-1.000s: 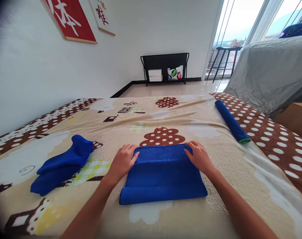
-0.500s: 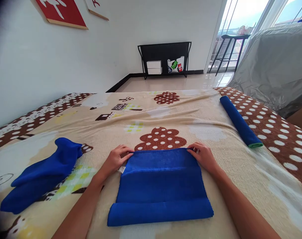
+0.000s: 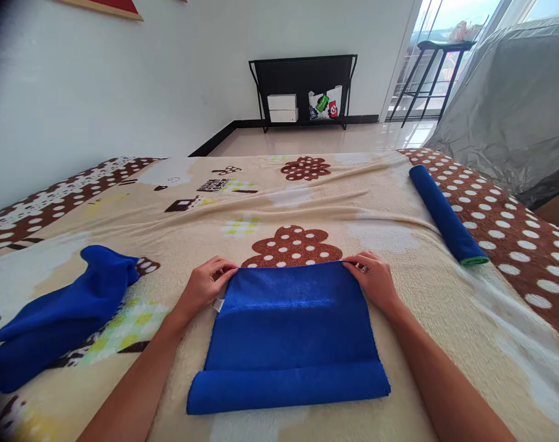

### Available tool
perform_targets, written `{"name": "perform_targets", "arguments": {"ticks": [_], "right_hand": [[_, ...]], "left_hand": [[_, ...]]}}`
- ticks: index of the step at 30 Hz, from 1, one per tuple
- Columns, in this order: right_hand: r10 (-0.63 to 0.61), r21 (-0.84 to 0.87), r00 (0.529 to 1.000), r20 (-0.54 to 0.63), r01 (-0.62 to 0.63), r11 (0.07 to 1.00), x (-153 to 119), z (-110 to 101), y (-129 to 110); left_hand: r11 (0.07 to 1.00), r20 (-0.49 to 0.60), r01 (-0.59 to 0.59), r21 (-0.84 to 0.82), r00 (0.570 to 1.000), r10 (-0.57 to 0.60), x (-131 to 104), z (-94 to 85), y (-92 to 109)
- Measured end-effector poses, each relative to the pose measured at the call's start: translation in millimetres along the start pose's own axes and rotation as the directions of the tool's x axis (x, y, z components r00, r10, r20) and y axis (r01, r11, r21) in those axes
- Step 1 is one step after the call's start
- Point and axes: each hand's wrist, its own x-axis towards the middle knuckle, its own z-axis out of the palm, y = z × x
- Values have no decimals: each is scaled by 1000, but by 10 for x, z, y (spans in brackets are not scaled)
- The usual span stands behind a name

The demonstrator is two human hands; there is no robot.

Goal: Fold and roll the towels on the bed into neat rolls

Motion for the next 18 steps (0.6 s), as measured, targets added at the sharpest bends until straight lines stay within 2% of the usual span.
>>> {"name": "perform_targets", "arguments": {"ticks": [11, 18], "right_hand": [[-15, -33, 999, -50, 13, 999, 35, 43, 29], [-61, -51, 984, -166, 53, 997, 39, 52, -5]], "left_hand": [[1000, -19, 3, 25, 1000, -3, 19, 35, 2], [999, -68, 0, 53, 998, 3, 13, 27, 42]]}}
